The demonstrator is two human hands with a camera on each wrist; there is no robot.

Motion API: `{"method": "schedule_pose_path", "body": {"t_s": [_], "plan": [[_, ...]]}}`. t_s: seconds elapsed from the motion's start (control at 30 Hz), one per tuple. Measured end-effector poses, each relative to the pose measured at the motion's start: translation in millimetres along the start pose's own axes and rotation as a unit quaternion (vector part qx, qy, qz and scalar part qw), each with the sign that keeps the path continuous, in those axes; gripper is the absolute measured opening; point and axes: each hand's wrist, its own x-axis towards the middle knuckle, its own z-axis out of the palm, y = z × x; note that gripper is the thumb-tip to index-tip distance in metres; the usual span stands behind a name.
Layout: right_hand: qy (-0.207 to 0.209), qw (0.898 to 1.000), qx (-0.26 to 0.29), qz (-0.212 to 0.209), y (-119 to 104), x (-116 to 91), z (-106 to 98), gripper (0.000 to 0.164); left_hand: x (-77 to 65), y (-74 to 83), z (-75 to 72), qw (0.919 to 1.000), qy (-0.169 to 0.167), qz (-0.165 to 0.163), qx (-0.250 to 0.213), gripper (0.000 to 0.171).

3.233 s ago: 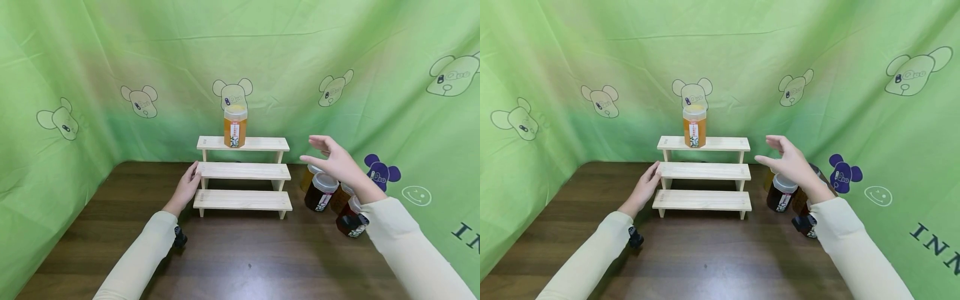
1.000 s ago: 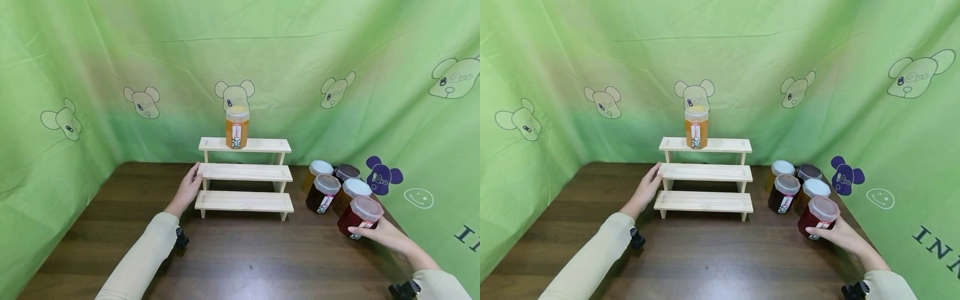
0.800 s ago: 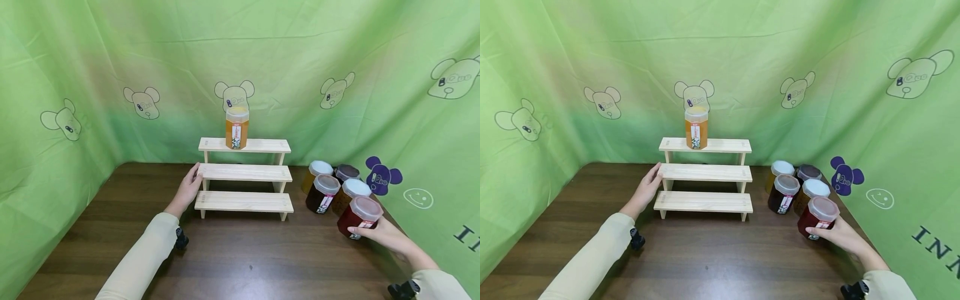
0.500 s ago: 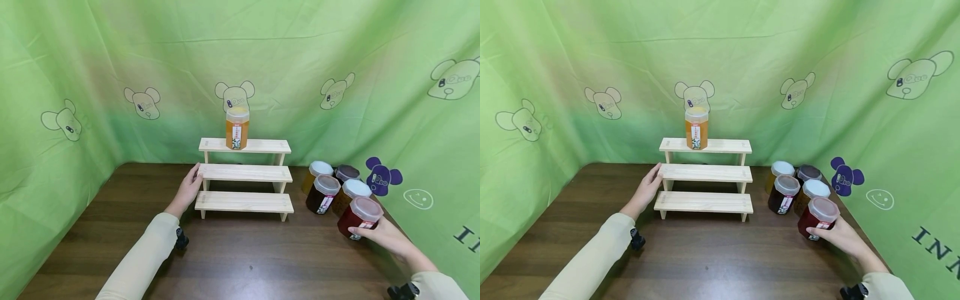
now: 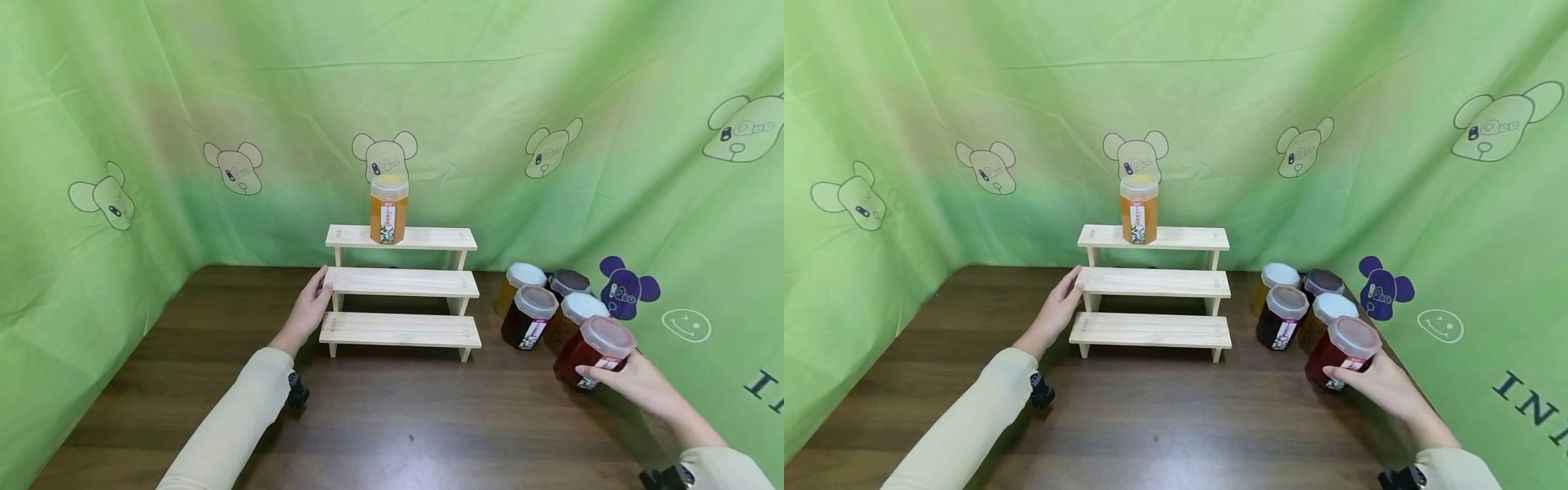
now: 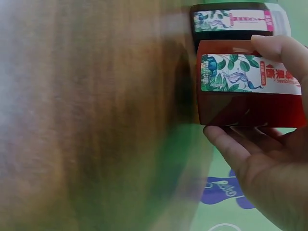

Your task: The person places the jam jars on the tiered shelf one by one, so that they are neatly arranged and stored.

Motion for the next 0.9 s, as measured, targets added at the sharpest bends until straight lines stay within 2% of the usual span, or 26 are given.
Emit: {"method": "schedule_pose_path", "body": {"t_s": [0.17, 0.33, 0.47, 0.7, 0.9], "plan": [[0.003, 0.999, -0.040, 0.007, -11, 0, -13, 0.085, 0.3, 0.1, 0.5, 1.0000, -0.002, 0.003, -0.004, 0.054], [-0.003, 0.999, -0.051, 0.015, -27, 0, -25, 0.086, 1.0, -1.3, -0.1, 1.0000, -0.001, -0.001, -0.003, 0.054], [0.010, 0.998, -0.054, 0.013, -39, 4, -32, 0.085, 1.6, -2.6, -0.8, 1.0000, -0.005, 0.001, 0.000, 0.054], [0.035, 0.998, -0.059, 0.004, -53, 10, -40, 0.077, 0.4, -1.6, -1.0, 1.0000, -0.007, -0.005, -0.001, 0.055], [0.043, 0.997, -0.067, -0.006, -66, 14, -39, 0.077, -0.7, 0.4, -1.2, 0.9999, -0.011, -0.006, 0.001, 0.055]]}}
